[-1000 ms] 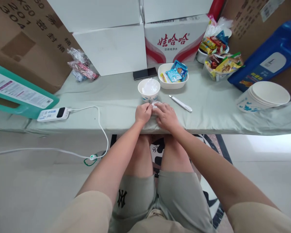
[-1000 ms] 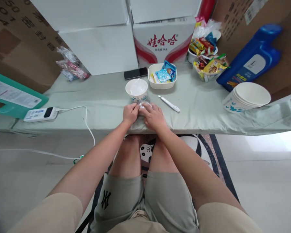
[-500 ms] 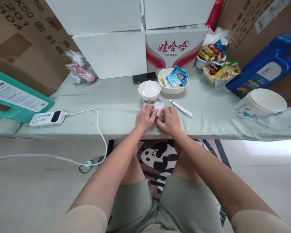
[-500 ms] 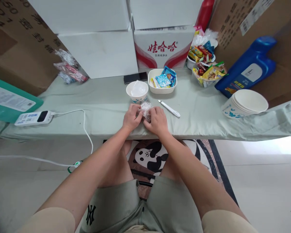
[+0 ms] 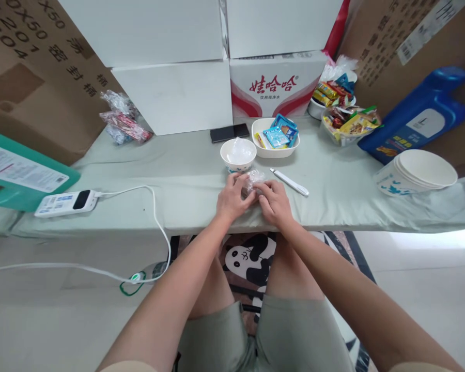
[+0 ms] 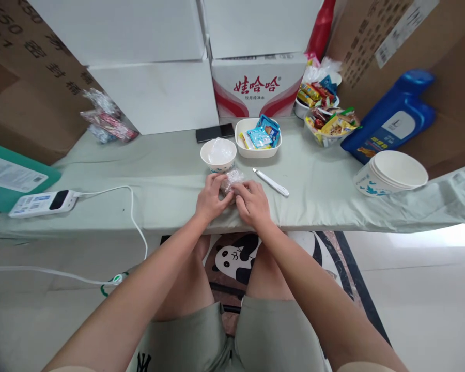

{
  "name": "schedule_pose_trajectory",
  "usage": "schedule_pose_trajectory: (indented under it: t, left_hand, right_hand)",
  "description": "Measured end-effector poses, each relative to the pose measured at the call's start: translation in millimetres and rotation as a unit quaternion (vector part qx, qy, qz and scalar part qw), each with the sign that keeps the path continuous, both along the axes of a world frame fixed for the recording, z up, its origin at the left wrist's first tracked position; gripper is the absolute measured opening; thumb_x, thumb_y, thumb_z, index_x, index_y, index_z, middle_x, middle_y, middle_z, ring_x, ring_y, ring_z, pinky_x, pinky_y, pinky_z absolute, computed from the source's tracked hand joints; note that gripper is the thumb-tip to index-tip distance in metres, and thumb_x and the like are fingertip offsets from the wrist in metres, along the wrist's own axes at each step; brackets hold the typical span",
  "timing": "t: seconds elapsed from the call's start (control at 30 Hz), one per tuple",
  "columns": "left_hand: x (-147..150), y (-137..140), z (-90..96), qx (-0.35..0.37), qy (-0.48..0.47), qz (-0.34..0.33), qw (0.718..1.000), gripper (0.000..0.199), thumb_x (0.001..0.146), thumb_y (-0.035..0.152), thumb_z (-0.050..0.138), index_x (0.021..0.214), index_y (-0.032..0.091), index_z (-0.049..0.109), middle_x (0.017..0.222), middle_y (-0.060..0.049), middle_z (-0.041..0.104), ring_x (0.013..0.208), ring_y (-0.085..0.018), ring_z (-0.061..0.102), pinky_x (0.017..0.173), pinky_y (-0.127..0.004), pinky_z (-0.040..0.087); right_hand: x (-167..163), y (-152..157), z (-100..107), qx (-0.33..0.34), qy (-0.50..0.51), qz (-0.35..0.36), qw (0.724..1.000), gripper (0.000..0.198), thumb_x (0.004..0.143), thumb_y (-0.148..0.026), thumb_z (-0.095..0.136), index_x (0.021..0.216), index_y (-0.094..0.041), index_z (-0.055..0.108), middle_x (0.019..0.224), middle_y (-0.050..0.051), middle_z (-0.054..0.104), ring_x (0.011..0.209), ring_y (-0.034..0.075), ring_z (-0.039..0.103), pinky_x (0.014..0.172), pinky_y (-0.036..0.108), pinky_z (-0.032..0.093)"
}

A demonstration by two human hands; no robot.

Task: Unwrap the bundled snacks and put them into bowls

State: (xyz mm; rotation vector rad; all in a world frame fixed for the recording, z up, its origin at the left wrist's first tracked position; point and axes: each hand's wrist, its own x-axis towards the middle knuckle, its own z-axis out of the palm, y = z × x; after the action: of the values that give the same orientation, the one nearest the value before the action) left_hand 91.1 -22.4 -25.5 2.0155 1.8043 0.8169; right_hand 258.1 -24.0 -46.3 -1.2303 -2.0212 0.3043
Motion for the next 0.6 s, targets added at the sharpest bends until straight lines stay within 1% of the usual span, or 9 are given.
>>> schedule_pose_trajectory:
  t: [0.13,0.33,0.5,0.6]
  left_hand:
    - [0.6,0.8,-0.3,-0.007,0.018,0.006,1.000,0.044,0.094,0.039,0.057,0.136,0.027,0.057,0.140,-0.010,0.053,0.111,-0.026,0.065,0.082,-0.035,0.055]
    - [-0.8,1.3,-1.4,-0.011,0.027,0.014,0.999,0.035,0.095,0.041,0.055,0.125,0.025,0.063,0.131,-0.011,0.055,0.101,-0.025,0.066,0.077,-0.035,0.053]
    - [-0.9,1.8,-3.7,0.000,0.023,0.011,1.000,0.033,0.097,0.041,0.053,0.123,0.025,0.064,0.129,-0.010,0.054,0.101,-0.024,0.065,0.077,-0.033,0.052]
    - [0.0,2.0,-4.8,0.005,0.020,0.009,1.000,0.034,0.098,0.042,0.052,0.124,0.025,0.065,0.130,-0.011,0.054,0.102,-0.024,0.065,0.077,-0.033,0.052]
  right_hand:
    - [-1.1,0.7,-1.9,-0.004,0.018,0.001,1.000,0.039,0.094,-0.025,0.045,0.124,-0.026,0.070,0.112,0.010,0.061,0.104,0.028,0.054,0.097,0.045,0.048]
    - [-2.3,1.4,1.1,-0.010,0.002,-0.010,1.000,0.037,0.095,-0.026,0.046,0.122,-0.025,0.071,0.111,0.011,0.060,0.105,0.028,0.055,0.097,0.043,0.049]
    - [-3.7,2.4,0.6,-0.014,-0.003,-0.014,1.000,0.036,0.094,-0.024,0.047,0.121,-0.026,0.070,0.110,0.010,0.061,0.104,0.027,0.057,0.096,0.042,0.051]
    - [-2.4,1.5,-0.6,-0.007,0.010,-0.025,1.000,0.034,0.092,-0.023,0.049,0.120,-0.023,0.068,0.111,0.012,0.061,0.106,0.028,0.058,0.097,0.043,0.052]
